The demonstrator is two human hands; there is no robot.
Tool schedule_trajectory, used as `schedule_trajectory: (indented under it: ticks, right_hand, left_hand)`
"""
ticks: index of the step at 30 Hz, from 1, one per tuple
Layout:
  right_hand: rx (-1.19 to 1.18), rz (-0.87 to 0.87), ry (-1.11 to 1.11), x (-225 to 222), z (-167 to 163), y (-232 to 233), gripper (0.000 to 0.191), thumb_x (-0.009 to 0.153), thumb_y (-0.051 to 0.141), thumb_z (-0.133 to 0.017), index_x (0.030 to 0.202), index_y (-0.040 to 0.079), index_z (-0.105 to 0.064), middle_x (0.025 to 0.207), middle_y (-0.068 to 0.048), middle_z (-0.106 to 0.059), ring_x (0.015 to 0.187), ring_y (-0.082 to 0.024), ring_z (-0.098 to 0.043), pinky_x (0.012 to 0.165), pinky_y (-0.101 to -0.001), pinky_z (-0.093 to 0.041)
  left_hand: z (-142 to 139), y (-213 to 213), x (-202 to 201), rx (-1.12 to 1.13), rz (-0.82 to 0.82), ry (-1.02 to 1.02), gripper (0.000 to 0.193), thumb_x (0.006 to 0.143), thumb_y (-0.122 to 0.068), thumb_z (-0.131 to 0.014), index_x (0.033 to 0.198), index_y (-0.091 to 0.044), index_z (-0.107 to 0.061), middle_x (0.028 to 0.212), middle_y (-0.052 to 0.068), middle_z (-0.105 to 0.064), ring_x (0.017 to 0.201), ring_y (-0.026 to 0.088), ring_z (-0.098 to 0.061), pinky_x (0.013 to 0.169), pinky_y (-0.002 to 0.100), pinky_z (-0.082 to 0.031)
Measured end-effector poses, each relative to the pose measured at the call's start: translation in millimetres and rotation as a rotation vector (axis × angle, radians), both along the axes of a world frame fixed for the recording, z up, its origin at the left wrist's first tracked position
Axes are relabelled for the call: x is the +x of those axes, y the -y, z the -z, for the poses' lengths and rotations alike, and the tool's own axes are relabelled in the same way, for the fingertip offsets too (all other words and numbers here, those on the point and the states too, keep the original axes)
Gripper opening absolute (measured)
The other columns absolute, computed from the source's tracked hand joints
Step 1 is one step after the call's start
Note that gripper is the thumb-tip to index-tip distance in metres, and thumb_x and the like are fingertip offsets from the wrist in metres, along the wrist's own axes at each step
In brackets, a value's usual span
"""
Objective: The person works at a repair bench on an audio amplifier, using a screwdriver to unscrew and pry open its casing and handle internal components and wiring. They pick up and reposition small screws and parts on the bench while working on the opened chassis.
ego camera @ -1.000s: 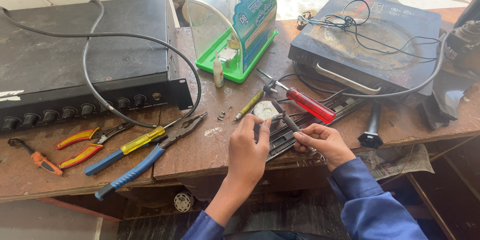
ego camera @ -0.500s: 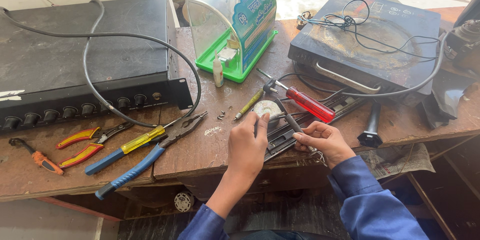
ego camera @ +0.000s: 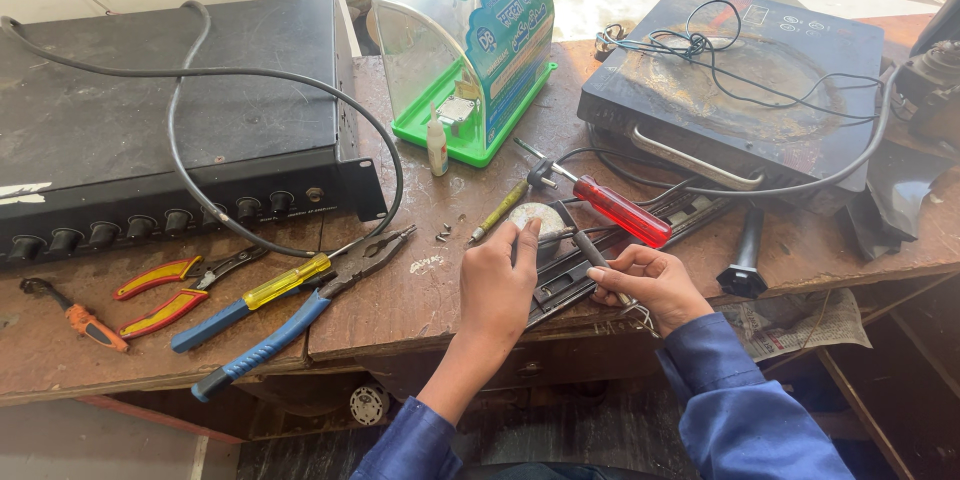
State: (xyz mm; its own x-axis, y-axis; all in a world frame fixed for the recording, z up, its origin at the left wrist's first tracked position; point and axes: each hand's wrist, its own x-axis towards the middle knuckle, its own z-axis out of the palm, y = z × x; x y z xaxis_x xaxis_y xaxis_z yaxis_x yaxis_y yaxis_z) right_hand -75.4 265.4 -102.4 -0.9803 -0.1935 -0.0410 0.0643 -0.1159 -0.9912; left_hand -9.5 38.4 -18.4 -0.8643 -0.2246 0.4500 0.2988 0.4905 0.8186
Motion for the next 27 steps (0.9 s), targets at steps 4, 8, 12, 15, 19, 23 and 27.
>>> schedule_trajectory:
  ticks: [4, 8, 12, 15, 19, 23, 27]
  right_hand:
    - [-0.033, 0.013, 0.025, 3, -1, 1, 0.021, 0.079, 0.006, -0.083, 0.091, -0.001, -0.068, 0.083, -0.014, -0.075, 0.072, -0.018, -0.073, 0.064, -0.0276, -0.057]
    - [-0.022, 0.013, 0.024, 5, -4, 0, 0.021, 0.079, 0.007, -0.083, 0.091, -0.002, -0.069, 0.083, -0.013, -0.074, 0.072, -0.017, -0.072, 0.062, -0.0272, -0.057]
    - [-0.038, 0.022, 0.037, 6, -5, 0, 0.021, 0.078, 0.006, -0.083, 0.091, -0.001, -0.069, 0.083, -0.013, -0.073, 0.07, -0.017, -0.072, 0.062, -0.0269, -0.057]
    - [-0.039, 0.013, 0.034, 7, -6, 0, 0.02, 0.079, 0.007, -0.083, 0.09, -0.002, -0.069, 0.082, -0.013, -0.073, 0.07, -0.017, -0.071, 0.061, -0.0266, -0.056]
    - [-0.045, 0.019, 0.036, 7, -6, 0, 0.02, 0.079, 0.006, -0.083, 0.09, -0.001, -0.068, 0.082, -0.012, -0.073, 0.069, -0.017, -0.071, 0.061, -0.0266, -0.056]
    - [-0.031, 0.012, 0.024, 7, -5, -1, 0.019, 0.079, 0.006, -0.083, 0.09, -0.001, -0.069, 0.081, -0.013, -0.073, 0.069, -0.017, -0.071, 0.061, -0.0264, -0.056]
    - [-0.045, 0.002, 0.016, 7, -3, 0, 0.019, 0.079, 0.006, -0.082, 0.089, 0.0, -0.068, 0.083, -0.013, -0.074, 0.07, -0.016, -0.071, 0.061, -0.0264, -0.056]
  left_hand:
    - [7, -1, -2, -0.113, 0.014, -0.114, 0.028, 0.099, -0.023, -0.064, 0.084, 0.001, -0.062, 0.078, 0.022, -0.068, 0.073, 0.044, -0.065, 0.062, 0.05, -0.047]
    - [15, -4, -3, -0.157, 0.047, -0.21, 0.017, 0.097, -0.009, -0.064, 0.089, 0.002, -0.056, 0.086, 0.023, -0.066, 0.084, 0.044, -0.064, 0.069, 0.051, -0.046]
    - [16, -4, -5, -0.282, 0.065, -0.323, 0.005, 0.091, 0.001, -0.062, 0.092, 0.0, -0.057, 0.085, 0.02, -0.065, 0.085, 0.041, -0.063, 0.076, 0.052, -0.046]
    - [15, -2, -3, -0.349, 0.095, -0.396, 0.016, 0.081, 0.009, -0.057, 0.095, 0.001, -0.058, 0.087, 0.019, -0.065, 0.088, 0.041, -0.062, 0.078, 0.051, -0.045]
    - [14, -2, -4, -0.383, 0.081, -0.432, 0.021, 0.077, 0.01, -0.055, 0.096, 0.0, -0.058, 0.089, 0.018, -0.065, 0.089, 0.04, -0.062, 0.078, 0.05, -0.046]
    - [15, -4, -6, -0.326, 0.064, -0.346, 0.007, 0.092, 0.0, -0.063, 0.089, 0.0, -0.057, 0.083, 0.018, -0.065, 0.084, 0.04, -0.063, 0.075, 0.052, -0.045]
    - [16, -4, -7, -0.271, 0.072, -0.3, 0.009, 0.095, -0.005, -0.065, 0.09, 0.0, -0.059, 0.083, 0.02, -0.066, 0.084, 0.041, -0.064, 0.074, 0.052, -0.046]
